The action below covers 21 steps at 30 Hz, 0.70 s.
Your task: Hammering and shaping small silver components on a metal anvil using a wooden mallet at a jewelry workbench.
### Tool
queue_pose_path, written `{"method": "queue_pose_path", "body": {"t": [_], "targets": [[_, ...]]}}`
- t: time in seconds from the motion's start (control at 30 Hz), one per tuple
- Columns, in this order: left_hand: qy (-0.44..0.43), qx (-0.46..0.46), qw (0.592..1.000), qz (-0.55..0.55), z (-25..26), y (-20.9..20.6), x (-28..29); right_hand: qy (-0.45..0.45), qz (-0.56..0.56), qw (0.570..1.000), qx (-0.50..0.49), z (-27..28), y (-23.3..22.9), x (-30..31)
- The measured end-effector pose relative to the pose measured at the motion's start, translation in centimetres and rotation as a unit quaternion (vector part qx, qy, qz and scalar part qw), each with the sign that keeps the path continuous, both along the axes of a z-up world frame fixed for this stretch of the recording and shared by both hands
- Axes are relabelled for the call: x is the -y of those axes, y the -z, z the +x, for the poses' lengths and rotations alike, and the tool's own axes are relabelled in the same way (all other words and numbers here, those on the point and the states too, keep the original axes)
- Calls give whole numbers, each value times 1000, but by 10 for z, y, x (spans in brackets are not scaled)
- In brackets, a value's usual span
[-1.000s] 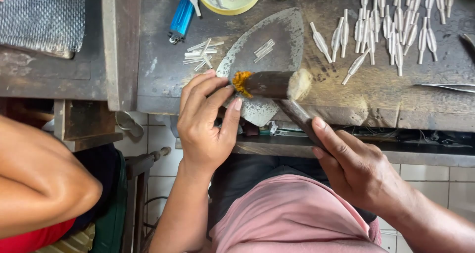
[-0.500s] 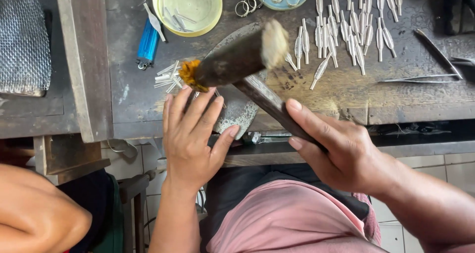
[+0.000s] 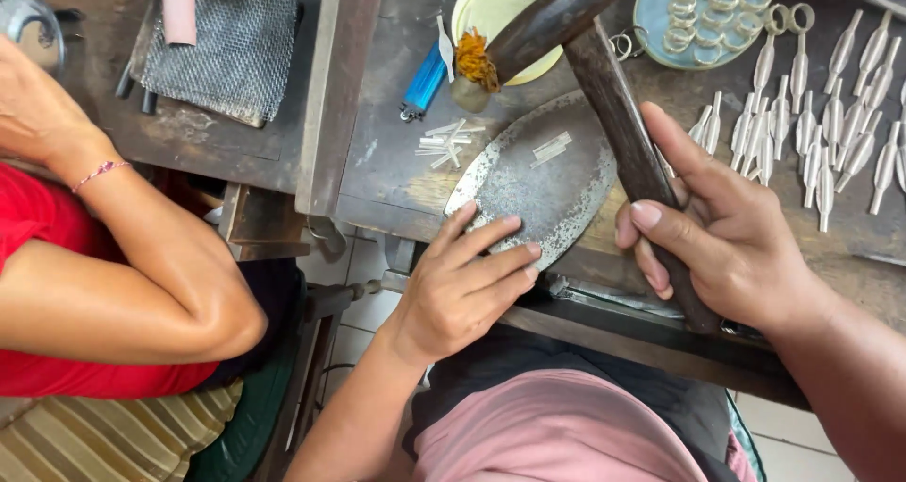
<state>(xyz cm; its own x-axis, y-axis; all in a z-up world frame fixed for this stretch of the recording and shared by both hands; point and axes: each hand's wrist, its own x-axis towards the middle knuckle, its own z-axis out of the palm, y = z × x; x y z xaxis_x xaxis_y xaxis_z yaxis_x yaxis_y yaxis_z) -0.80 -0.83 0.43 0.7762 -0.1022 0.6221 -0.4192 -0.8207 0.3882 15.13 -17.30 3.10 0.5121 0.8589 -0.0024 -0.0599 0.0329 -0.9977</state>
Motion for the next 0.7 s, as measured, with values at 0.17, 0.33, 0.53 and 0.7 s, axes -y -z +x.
{"method": "queue_pose_path", "body": {"t": [0.17,0.33,0.53,0.7], "targets": [[-43,22,998,-33,4,-15,-3,6,24,1000,-7,4,2,-2],[-206,-6,978,4,23,-13,-44,6,15,999,-47,5,3,-2],[-207,-125,970,17,37,-17,-66,9,18,999,-33,7,5,0],[-178,-262,949,5,33,-25,-74,1,34,998,-50,6,6,-1]]}}
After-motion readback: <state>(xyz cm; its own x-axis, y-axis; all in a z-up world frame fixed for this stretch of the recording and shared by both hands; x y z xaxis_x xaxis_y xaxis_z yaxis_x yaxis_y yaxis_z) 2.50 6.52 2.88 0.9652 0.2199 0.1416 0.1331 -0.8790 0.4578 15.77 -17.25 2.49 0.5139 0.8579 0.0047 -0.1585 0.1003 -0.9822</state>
